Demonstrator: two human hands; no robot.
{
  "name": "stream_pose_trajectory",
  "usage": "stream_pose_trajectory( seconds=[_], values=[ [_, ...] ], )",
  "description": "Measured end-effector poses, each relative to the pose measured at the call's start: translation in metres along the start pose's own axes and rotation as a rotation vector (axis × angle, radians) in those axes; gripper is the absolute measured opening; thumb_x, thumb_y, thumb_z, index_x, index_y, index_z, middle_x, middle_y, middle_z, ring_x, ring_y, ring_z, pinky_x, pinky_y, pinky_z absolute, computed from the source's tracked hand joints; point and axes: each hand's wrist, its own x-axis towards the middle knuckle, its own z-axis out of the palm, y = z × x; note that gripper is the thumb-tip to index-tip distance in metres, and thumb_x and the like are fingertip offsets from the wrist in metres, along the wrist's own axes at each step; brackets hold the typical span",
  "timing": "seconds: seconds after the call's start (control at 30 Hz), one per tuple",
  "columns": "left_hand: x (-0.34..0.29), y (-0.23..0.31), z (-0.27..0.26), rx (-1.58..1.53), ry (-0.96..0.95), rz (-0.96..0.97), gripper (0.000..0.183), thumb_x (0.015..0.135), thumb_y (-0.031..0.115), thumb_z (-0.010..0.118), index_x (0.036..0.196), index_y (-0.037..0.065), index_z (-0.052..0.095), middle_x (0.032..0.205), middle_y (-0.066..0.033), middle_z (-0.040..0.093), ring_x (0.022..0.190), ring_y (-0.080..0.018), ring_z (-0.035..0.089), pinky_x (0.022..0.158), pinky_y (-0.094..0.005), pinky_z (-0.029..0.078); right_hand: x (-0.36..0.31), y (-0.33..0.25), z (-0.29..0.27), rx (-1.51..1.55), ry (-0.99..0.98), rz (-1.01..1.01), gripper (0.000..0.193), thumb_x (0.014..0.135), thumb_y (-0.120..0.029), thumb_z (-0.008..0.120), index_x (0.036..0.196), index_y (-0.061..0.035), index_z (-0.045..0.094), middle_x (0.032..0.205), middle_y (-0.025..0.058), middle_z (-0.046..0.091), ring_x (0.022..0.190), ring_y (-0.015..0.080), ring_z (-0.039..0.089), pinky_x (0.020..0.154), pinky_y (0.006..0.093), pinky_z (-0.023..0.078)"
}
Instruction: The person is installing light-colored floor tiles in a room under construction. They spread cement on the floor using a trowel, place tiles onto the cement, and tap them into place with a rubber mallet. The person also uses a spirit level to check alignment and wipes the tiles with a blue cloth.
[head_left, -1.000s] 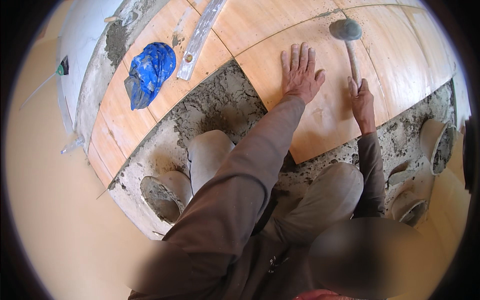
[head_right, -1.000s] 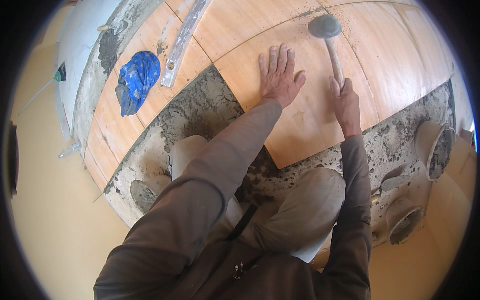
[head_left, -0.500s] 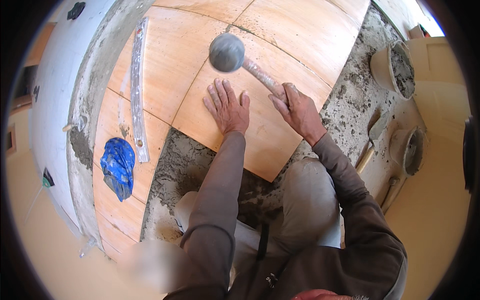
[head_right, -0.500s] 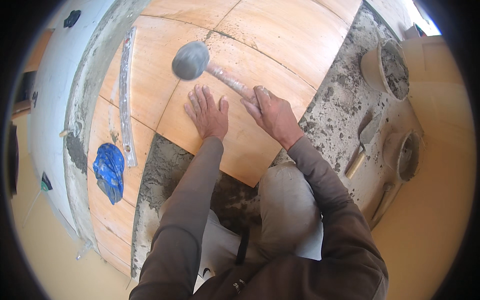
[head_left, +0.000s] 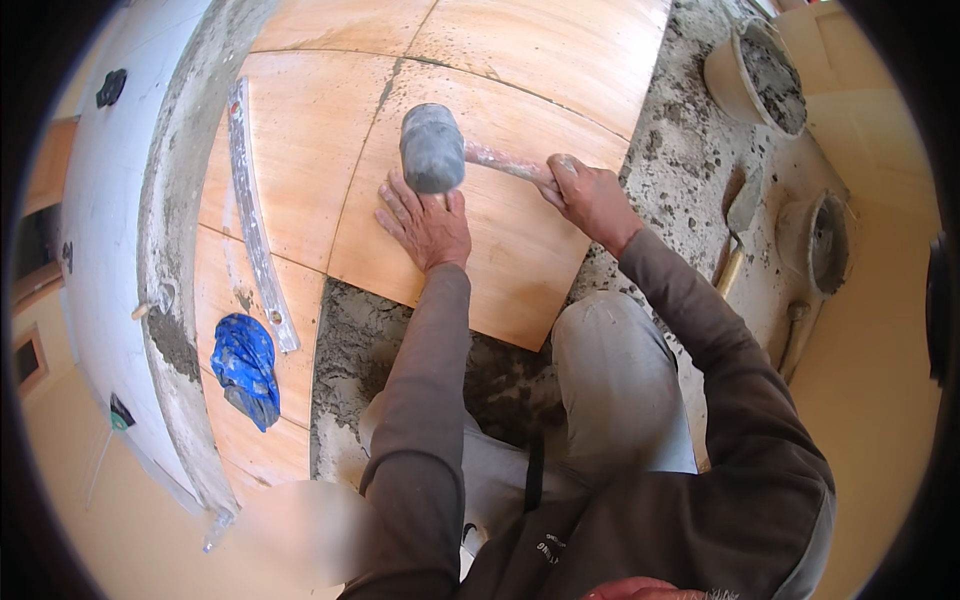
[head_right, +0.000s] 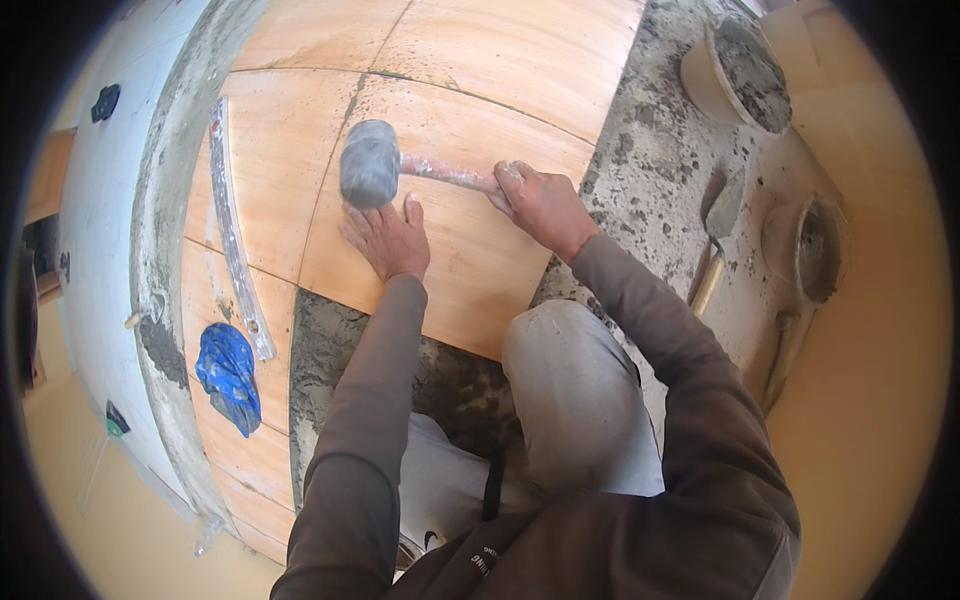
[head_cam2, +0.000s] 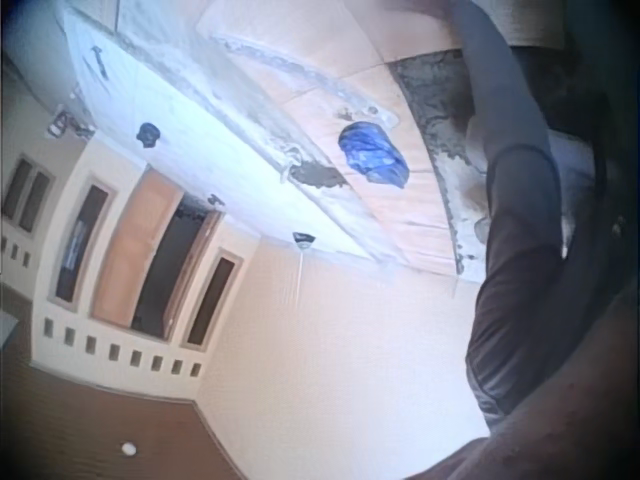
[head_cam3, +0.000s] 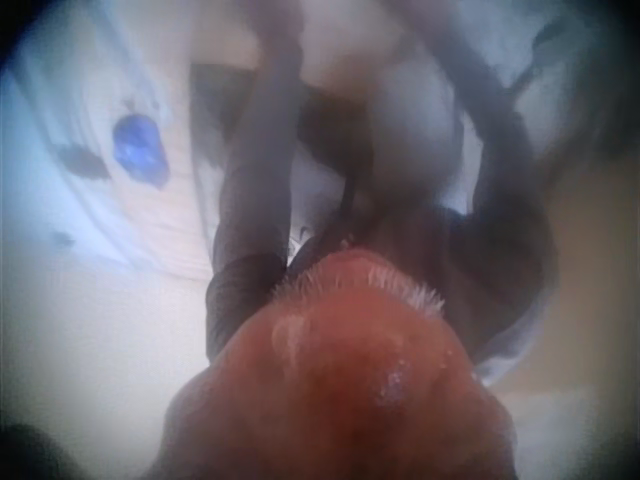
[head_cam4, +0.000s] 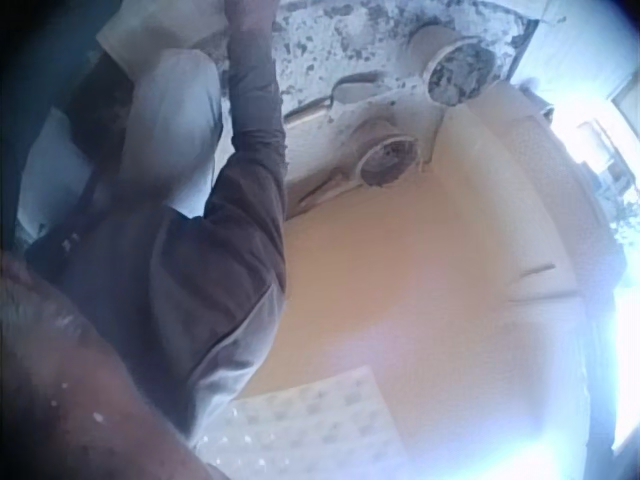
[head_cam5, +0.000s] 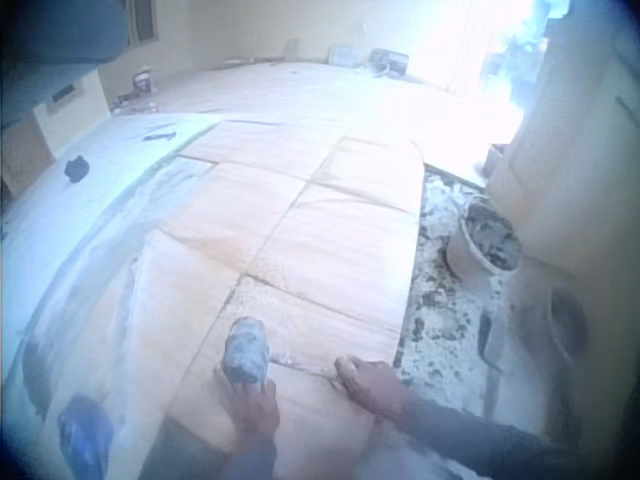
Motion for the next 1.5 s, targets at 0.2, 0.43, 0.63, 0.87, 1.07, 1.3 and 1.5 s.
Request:
stream_pose_trajectory(
  seconds=[0.2, 0.43, 0.63, 0.87, 1.07, 1.3, 1.5],
  values=[
    [0.005, -0.003, -0.002, -0.003, 0.114, 0.022, 0.074, 0.108, 0.053, 0.038, 0.162, 0.004, 0.027, 0.171, -0.0161, 0.02, 0.159, -0.0374, 0.013, 0.127, -0.0589, 0.007, 0.024, -0.018, -0.025, 0.107, 0.008, 0.011, 0.033, 0.104, -0.036, 0.059, 0.105, -0.003, 0.053, 0.085, 0.0214, 0.069, 0.071, 0.0423, 0.07, 0.062, 0.0503, 0.057],
    [-0.004, 0.004, 0.004, 0.015, 0.09, 0.047, 0.073, 0.109, 0.052, 0.037, 0.162, 0.004, 0.026, 0.171, -0.018, 0.019, 0.159, -0.0377, 0.014, 0.127, -0.059, 0.009, -0.032, 0.023, 0.007, 0.367, -0.188, 0.326, 0.043, 0.105, -0.042, 0.058, 0.104, 0.0009, 0.052, 0.072, 0.0246, 0.064, 0.068, 0.0452, 0.066, 0.063, 0.053, 0.052],
    [0.003, 0.0, 0.001, 0.023, 0.098, 0.045, 0.073, 0.109, 0.053, 0.036, 0.163, 0.004, 0.025, 0.171, -0.0185, 0.018, 0.159, -0.0386, 0.014, 0.127, -0.0588, 0.008, -0.033, -0.004, -0.034, 0.652, 0.146, 0.396, 0.042, 0.107, -0.043, 0.056, 0.106, -0.001, 0.053, 0.073, 0.0247, 0.064, 0.065, 0.0431, 0.064, 0.063, 0.0507, 0.048],
    [0.009, -0.007, 0.004, 0.04, 0.125, 0.035, 0.072, 0.109, 0.052, 0.036, 0.162, 0.003, 0.028, 0.171, -0.0193, 0.02, 0.159, -0.0392, 0.014, 0.127, -0.0598, 0.009, -0.037, 0.007, -0.036, 0.503, -0.13, 0.425, 0.041, 0.107, -0.044, 0.056, 0.105, -0.0023, 0.054, 0.074, 0.023, 0.065, 0.066, 0.0407, 0.065, 0.062, 0.0515, 0.048],
    [-0.004, 0.008, 0.003, -0.002, 0.042, 0.031, 0.075, 0.109, 0.054, 0.033, 0.163, 0.003, 0.024, 0.172, -0.0188, 0.015, 0.16, -0.0371, 0.009, 0.128, -0.0577, 0.004, -0.091, 0.036, 0.012, 0.449, -0.219, 0.464, 0.047, 0.106, -0.048, 0.055, 0.105, -0.0007, 0.057, 0.073, 0.0248, 0.063, 0.067, 0.0428, 0.064, 0.064, 0.0505, 0.048],
    [-0.005, 0.003, 0.002, -0.012, 0.048, 0.009, 0.076, 0.109, 0.056, 0.03, 0.165, 0.005, 0.022, 0.173, -0.0178, 0.013, 0.161, -0.0364, 0.008, 0.128, -0.0564, 0.002, -0.128, 0.024, 0.003, 0.756, 0.215, 0.452, 0.045, 0.109, -0.046, 0.052, 0.109, -0.0005, 0.057, 0.075, 0.0153, 0.061, 0.067, 0.0259, 0.061, 0.066, 0.0414, 0.049],
    [0.004, 0.0, 0.0, -0.023, 0.027, -0.003, 0.077, 0.108, 0.058, 0.031, 0.165, 0.007, 0.022, 0.173, -0.0181, 0.014, 0.161, -0.036, 0.008, 0.128, -0.0559, 0.002, -0.066, 0.027, -0.018, 0.821, -0.151, 0.459, 0.045, 0.109, -0.044, 0.053, 0.111, 0.0012, 0.052, 0.076, 0.0079, 0.059, 0.062, 0.02, 0.06, 0.058, 0.0388, 0.05]
  ],
)
